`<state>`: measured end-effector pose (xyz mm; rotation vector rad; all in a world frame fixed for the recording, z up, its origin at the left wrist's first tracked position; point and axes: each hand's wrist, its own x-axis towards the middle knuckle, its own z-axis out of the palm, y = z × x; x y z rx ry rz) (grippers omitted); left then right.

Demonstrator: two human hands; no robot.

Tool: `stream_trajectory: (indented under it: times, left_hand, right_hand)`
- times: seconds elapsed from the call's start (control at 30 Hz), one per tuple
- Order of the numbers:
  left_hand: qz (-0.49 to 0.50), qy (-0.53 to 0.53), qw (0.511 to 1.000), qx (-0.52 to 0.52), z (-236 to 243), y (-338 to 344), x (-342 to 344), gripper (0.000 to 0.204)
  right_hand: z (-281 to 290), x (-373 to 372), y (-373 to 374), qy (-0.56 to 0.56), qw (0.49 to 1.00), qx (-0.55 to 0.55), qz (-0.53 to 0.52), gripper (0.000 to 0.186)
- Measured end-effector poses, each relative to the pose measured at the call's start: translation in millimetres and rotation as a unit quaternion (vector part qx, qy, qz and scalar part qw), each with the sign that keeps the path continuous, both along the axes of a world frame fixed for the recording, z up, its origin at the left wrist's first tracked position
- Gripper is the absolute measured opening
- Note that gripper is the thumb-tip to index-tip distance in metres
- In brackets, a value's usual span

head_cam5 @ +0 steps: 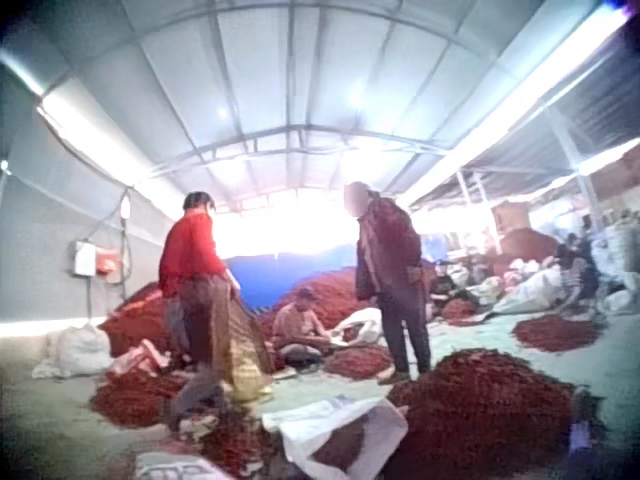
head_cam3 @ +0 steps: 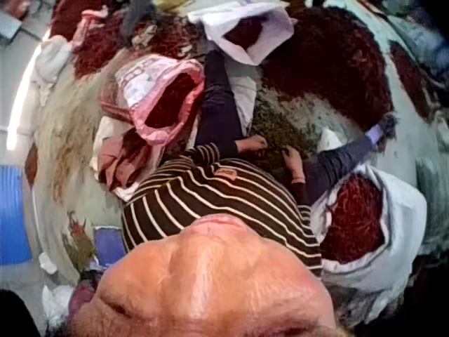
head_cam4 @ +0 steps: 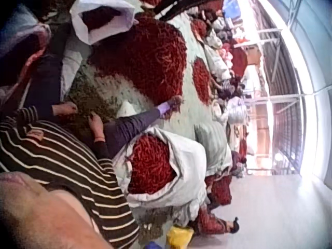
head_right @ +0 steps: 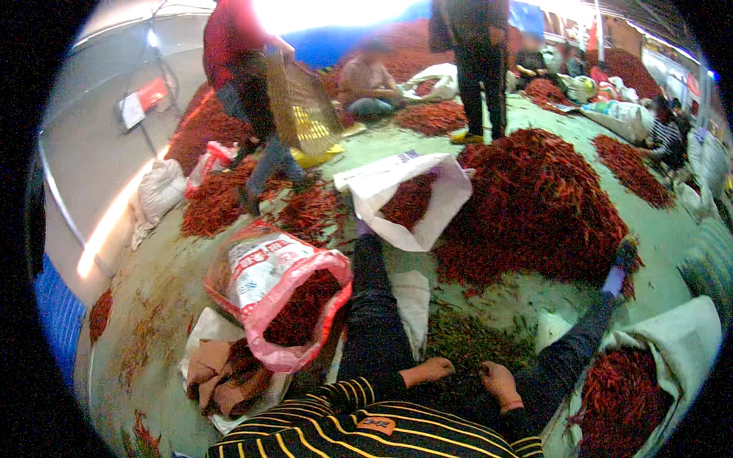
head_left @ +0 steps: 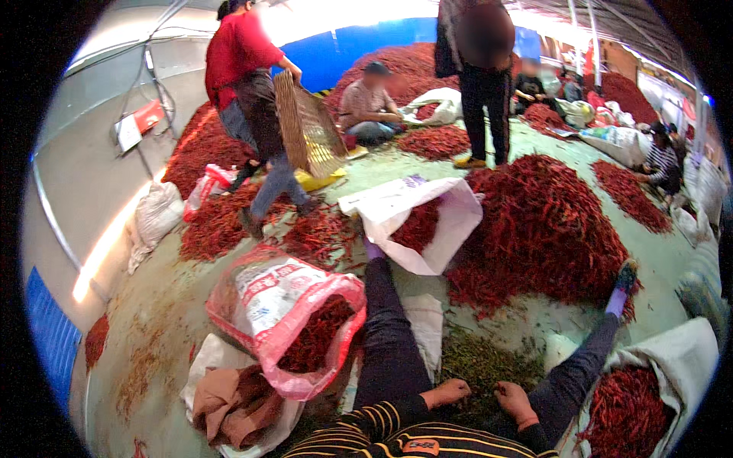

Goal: The person sits on the floor and removes stems from dried red chilies by hand, placing the stems on the floor and the de-stemmed chilies into a nearby sack. The person occasionally reaches into a sack to retrieve more chilies and continues the repetitive de-stemming process.

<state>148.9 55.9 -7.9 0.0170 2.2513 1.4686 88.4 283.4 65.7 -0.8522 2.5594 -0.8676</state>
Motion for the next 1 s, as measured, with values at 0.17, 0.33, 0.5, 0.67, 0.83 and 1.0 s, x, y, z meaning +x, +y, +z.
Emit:
stream_trajectory:
  times: [0.17, 0.33, 0.5, 0.67, 0.83, 1.0]
  left_hand:
    - [-0.037, -0.012, 0.996, 0.081, 6, 7, 6, 0.028]
    - [-0.153, 0.133, 0.973, -0.107, 80, -6, 6, 0.033]
    - [0.089, 0.378, 0.920, -0.060, 212, -25, -6, 0.023]
    - [0.231, 0.642, 0.726, 0.086, 403, -50, 25, 0.031]
    - [0.229, 0.847, 0.476, -0.063, 459, -66, 89, 0.029]
    - [0.206, 0.884, 0.416, -0.057, 453, -49, 73, 0.028]
  right_hand:
    - [-10, -3, 2, -0.041, 0.999, -0.003, -0.015, 0.030]
    - [-20, -4, -8, -0.055, 0.998, 0.003, -0.029, 0.030]
    - [-20, 3, -9, -0.026, 0.999, -0.036, -0.016, 0.025]
    - [-16, -3, 12, -0.023, 0.999, -0.007, -0.022, 0.024]
    - [13, 15, -37, -0.066, 0.997, 0.045, 0.017, 0.026]
    - [3, 3, -8, -0.021, 0.999, 0.040, -0.011, 0.028]
